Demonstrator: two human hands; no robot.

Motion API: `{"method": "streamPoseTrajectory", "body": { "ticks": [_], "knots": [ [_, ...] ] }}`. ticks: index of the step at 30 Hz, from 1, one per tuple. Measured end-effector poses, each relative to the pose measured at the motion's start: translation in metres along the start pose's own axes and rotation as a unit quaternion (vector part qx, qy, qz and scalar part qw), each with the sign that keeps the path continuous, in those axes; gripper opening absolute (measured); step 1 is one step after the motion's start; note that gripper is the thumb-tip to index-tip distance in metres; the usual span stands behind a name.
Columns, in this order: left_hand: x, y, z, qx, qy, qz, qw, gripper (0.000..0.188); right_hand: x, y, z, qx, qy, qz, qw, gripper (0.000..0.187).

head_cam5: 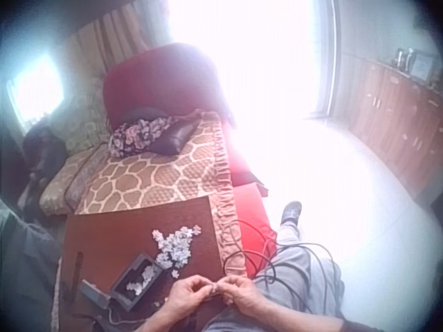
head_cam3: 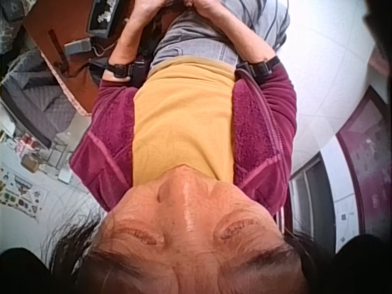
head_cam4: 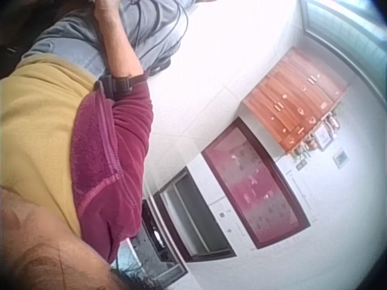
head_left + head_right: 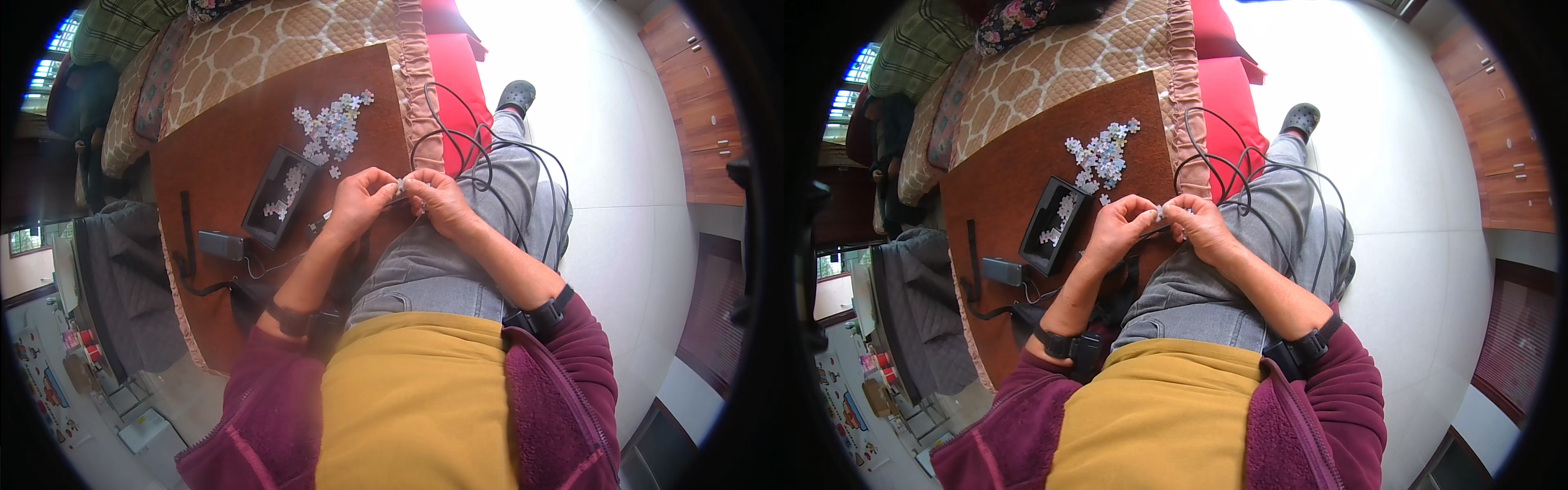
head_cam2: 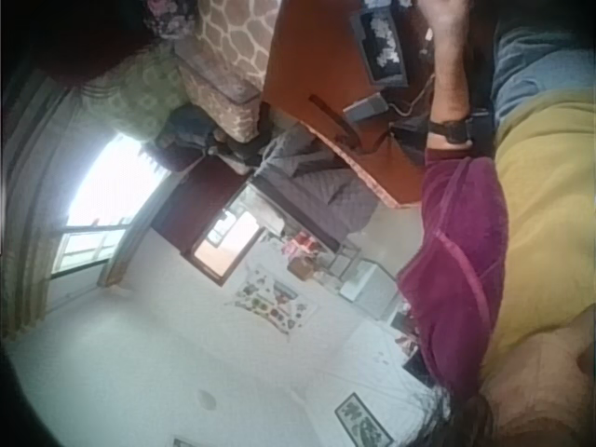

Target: The person sits on the floor and assembles jigsaw puzzle pieces by hand. They repeatedly pick up pieces, align edges, and connect them into a growing cluster on the table.

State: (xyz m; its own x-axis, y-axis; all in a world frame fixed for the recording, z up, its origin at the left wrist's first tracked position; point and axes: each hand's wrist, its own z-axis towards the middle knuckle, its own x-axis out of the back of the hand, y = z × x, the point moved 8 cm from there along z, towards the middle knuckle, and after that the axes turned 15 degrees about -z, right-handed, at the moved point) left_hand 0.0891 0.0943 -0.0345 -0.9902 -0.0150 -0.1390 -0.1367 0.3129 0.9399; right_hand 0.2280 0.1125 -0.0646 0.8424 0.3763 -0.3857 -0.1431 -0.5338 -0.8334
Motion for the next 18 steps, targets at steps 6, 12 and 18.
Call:
{"method": "streamPoseTrajectory", "body": {
  "ticks": [6,12,18],
  "knots": [
    [-0.009,-0.017,-0.006,0.115,0.021,-0.234,0.965,0.016,-0.003,-0.002,-0.001,0.004,-0.024,-0.036,0.999,0.018],
    [-0.001,-0.011,-0.008,0.082,0.068,-0.176,0.979,0.016,-0.002,0.003,0.001,0.011,-0.025,-0.081,0.996,0.017],
    [0.004,-0.009,-0.006,0.077,0.035,-0.162,0.983,0.013,-0.008,0.002,0.001,0.007,-0.048,-0.115,0.992,0.017]
  ]
}}
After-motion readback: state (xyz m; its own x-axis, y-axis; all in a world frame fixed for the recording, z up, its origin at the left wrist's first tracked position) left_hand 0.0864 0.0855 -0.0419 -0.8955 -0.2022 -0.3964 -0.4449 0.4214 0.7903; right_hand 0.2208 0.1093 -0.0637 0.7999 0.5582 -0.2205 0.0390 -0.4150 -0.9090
